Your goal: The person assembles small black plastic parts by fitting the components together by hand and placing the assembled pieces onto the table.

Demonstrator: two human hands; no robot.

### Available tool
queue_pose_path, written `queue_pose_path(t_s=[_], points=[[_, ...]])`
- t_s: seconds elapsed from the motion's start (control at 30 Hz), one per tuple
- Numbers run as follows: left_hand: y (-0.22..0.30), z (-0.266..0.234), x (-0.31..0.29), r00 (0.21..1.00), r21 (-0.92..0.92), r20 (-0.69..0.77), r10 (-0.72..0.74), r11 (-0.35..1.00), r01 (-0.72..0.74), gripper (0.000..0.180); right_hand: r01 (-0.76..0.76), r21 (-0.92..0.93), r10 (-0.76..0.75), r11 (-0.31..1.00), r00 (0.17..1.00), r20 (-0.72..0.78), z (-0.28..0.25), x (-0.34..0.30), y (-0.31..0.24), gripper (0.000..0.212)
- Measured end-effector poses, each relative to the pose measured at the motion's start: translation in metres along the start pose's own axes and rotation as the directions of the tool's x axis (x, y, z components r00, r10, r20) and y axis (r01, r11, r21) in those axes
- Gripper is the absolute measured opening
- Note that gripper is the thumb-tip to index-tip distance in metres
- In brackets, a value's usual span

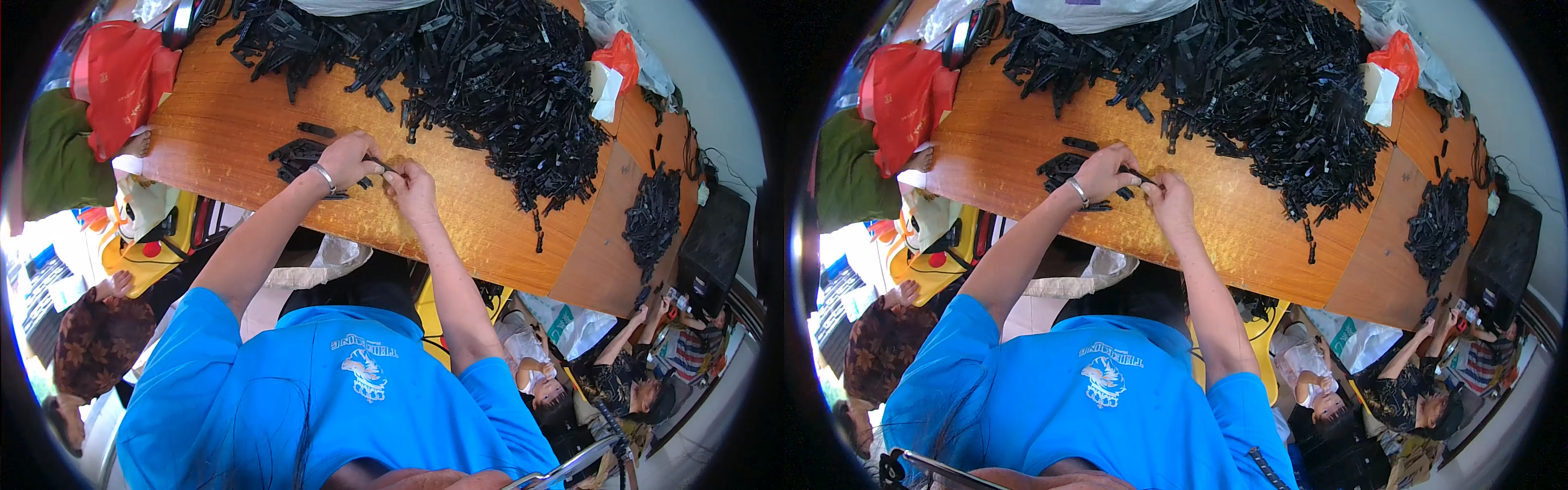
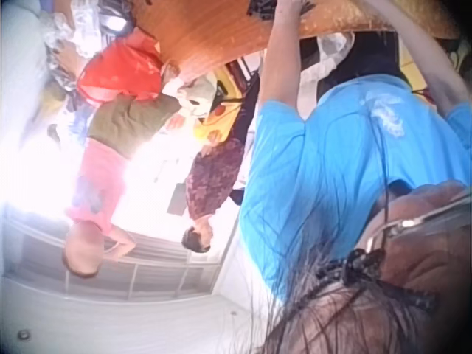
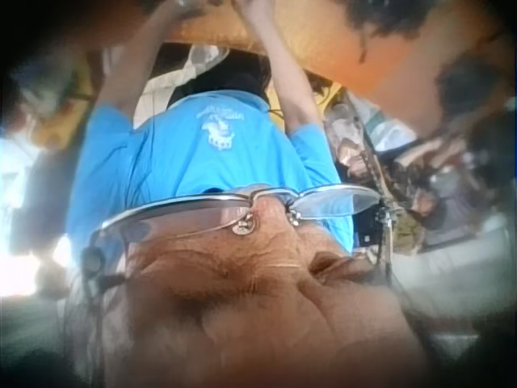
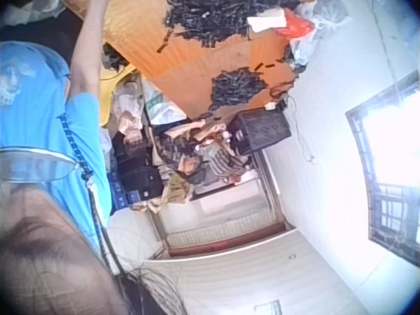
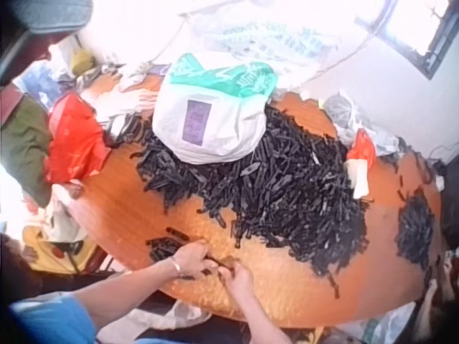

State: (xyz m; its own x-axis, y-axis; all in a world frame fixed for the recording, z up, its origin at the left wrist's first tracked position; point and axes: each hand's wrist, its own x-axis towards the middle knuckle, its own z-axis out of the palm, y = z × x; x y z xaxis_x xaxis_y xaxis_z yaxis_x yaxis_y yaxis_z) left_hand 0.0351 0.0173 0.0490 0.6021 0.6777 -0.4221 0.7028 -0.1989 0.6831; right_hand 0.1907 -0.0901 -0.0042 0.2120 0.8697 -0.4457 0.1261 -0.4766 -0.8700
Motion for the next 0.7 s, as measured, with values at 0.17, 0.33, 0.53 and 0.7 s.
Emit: queue_pose_path(t_s=[0.17,0.33,0.53,0.7], points=[[-0.017,-0.004,-0.007,0.994,0.169,-0.056,0.095,0.982,-0.084,0.024,-0.088,-0.078,0.098,0.993,0.986,0.133,0.006,0.002,-0.007,0.018],[-0.015,-0.02,-0.017,0.994,0.389,-0.088,0.063,0.921,-0.024,0.018,0.246,-0.241,-0.227,0.939,0.968,0.107,-0.018,0.026,-0.017,0.015],[-0.018,-0.026,-0.004,0.994,0.479,-0.088,0.071,0.878,-0.021,0.012,0.453,-0.768,-0.53,0.452,0.829,0.178,-0.048,0.057,-0.03,0.024],[-0.025,-0.021,0.047,0.89,0.186,-0.456,0.008,0.979,0.086,0.018,0.502,-0.746,-0.562,0.436,0.8,0.21,-0.036,0.049,-0.029,0.014]])
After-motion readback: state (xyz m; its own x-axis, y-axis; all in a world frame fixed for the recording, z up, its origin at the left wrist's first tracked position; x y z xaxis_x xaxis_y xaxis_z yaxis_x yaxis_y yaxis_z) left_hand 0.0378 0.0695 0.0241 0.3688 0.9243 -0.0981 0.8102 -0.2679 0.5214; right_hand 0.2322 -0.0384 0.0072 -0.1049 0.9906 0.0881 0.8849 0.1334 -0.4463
